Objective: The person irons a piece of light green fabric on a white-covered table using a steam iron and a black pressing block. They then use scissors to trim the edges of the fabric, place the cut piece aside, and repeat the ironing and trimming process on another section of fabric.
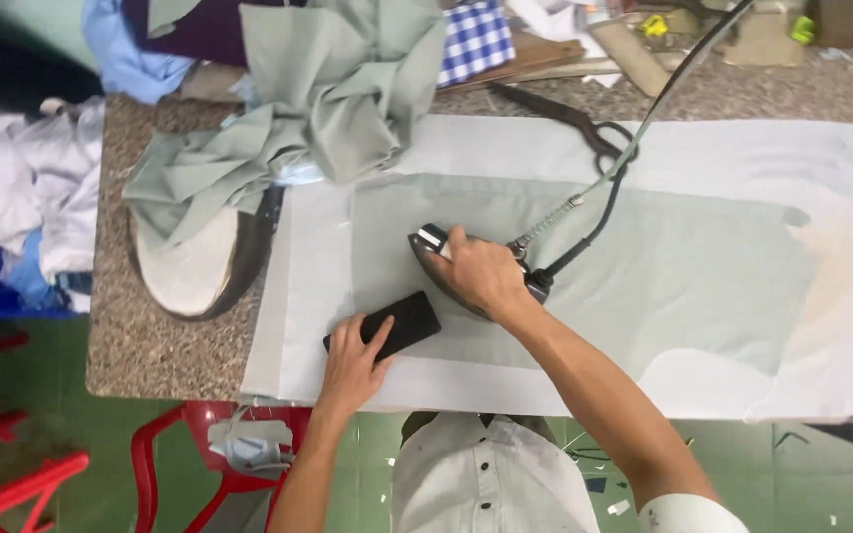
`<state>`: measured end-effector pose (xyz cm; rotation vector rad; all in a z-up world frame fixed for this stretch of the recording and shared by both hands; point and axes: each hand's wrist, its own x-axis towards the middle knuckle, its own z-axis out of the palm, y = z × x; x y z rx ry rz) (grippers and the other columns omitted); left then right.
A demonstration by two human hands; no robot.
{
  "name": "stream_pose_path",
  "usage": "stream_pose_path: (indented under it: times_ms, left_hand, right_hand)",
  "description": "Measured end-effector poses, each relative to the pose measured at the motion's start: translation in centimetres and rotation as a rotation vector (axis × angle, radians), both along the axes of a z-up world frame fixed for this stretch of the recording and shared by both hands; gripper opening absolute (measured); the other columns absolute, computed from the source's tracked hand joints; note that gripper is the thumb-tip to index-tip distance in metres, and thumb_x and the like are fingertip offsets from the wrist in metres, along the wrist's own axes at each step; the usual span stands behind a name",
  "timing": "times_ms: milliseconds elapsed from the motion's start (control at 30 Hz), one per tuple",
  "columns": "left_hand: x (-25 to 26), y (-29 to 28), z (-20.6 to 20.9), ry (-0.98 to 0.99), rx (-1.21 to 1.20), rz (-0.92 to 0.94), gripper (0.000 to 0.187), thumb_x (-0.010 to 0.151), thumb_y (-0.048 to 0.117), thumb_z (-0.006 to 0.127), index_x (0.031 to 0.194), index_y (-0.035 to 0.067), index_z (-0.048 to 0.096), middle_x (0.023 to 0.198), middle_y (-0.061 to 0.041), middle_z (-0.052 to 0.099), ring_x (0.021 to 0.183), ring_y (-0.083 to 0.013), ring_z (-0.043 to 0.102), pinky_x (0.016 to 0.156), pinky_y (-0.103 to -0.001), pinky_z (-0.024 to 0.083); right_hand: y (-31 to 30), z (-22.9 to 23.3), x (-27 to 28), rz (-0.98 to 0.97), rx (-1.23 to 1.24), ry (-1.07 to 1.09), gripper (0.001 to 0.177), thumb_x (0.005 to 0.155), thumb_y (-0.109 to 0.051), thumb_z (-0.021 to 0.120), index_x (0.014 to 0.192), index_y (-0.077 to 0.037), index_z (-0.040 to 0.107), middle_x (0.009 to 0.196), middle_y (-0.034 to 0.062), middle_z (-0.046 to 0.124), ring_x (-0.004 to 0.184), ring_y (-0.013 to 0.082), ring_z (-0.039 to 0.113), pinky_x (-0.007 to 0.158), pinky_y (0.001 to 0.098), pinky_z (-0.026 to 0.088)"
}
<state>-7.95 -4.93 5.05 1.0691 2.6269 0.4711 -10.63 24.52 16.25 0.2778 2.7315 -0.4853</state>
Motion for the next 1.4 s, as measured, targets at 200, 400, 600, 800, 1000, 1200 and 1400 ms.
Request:
stream_pose_path:
  times_ms: [200, 400, 600, 800, 1000, 1200, 1400]
  left_hand:
    - [-3.0, 7.5, 2.4, -0.071, 0.009, -0.056, 0.063, 0.097, 0.028, 0.067, 0.156, 0.026, 0.045, 0.137, -0.018, 0.047, 0.133, -0.0355, 0.041, 0.118, -0.051, 0.029]
    - [-2.9, 15.7, 1.1, -0.09, -0.054, -0.105, 0.069, 0.096, 0.026, 0.068, 0.159, 0.028, 0.041, 0.148, -0.02, 0.041, 0.144, -0.0365, 0.033, 0.127, -0.056, 0.009]
    - [2.0, 25.5, 3.5, -0.167, -0.074, -0.12, 0.068, 0.097, 0.028, 0.068, 0.159, 0.023, 0.04, 0.16, -0.022, 0.03, 0.152, -0.0404, 0.022, 0.126, -0.06, 0.004]
    - [8.4, 33.8, 3.5, -0.207, -0.081, -0.196, 0.069, 0.099, 0.026, 0.064, 0.16, 0.016, 0.036, 0.168, -0.023, 0.017, 0.154, -0.0457, 0.012, 0.123, -0.063, 0.002]
    - [14.0, 40.4, 2.1, -0.19, -0.09, -0.219, 0.066, 0.1, 0.02, 0.06, 0.16, 0.01, 0.035, 0.167, -0.027, 0.017, 0.154, -0.0486, 0.009, 0.122, -0.064, 0.002]
    - [16.4, 43.7, 2.8, -0.148, -0.145, -0.163, 0.066, 0.103, 0.026, 0.057, 0.16, 0.004, 0.032, 0.156, -0.032, 0.034, 0.144, -0.0457, 0.033, 0.115, -0.061, 0.022]
    - [12.1, 37.4, -0.7, 0.16, -0.238, 0.02, 0.072, 0.099, 0.044, 0.058, 0.161, 0.017, 0.032, 0.142, -0.024, 0.044, 0.122, -0.0371, 0.045, 0.094, -0.047, 0.04]
  right_hand:
    - [12.0, 0.3, 9.4, -0.341, 0.04, -0.089, 0.053, 0.1, -0.059, 0.046, 0.11, -0.008, 0.053, 0.092, 0.0239, 0.075, 0.09, 0.0438, 0.075, 0.079, 0.054, 0.059]
    - [24.0, 0.5, 18.6, -0.602, 0.072, -0.096, 0.053, 0.102, -0.057, 0.044, 0.114, -0.006, 0.056, 0.097, 0.0273, 0.075, 0.095, 0.0447, 0.075, 0.081, 0.0525, 0.059]
    - [32.2, 1.0, 26.2, -0.71, 0.109, -0.035, 0.053, 0.104, -0.054, 0.048, 0.118, -0.004, 0.059, 0.096, 0.0268, 0.075, 0.092, 0.0433, 0.076, 0.079, 0.051, 0.059]
    - [34.4, -4.0, 32.5, -0.578, 0.252, 0.592, 0.046, 0.097, -0.027, 0.071, 0.133, 0.001, 0.065, 0.124, 0.0209, 0.065, 0.114, 0.0375, 0.067, 0.095, 0.0429, 0.055]
    - [30.4, -3.8, 37.8, -0.24, 0.627, 0.577, 0.058, 0.086, -0.007, 0.069, 0.141, 0.002, 0.057, 0.148, 0.0293, 0.051, 0.133, 0.0427, 0.049, 0.106, 0.0485, 0.042]
    - [31.5, -2.9, 35.8, -0.282, 0.684, 0.452, 0.096, 0.054, -0.047, 0.093, 0.136, -0.006, 0.067, 0.119, 0.021, 0.066, 0.098, 0.0351, 0.064, 0.082, 0.0421, 0.053]
    - [38.4, -2.3, 29.1, -0.663, -0.234, -0.091, 0.061, 0.098, -0.051, 0.053, 0.137, -0.004, 0.051, 0.122, 0.0306, 0.066, 0.113, 0.0519, 0.059, 0.092, 0.0551, 0.044]
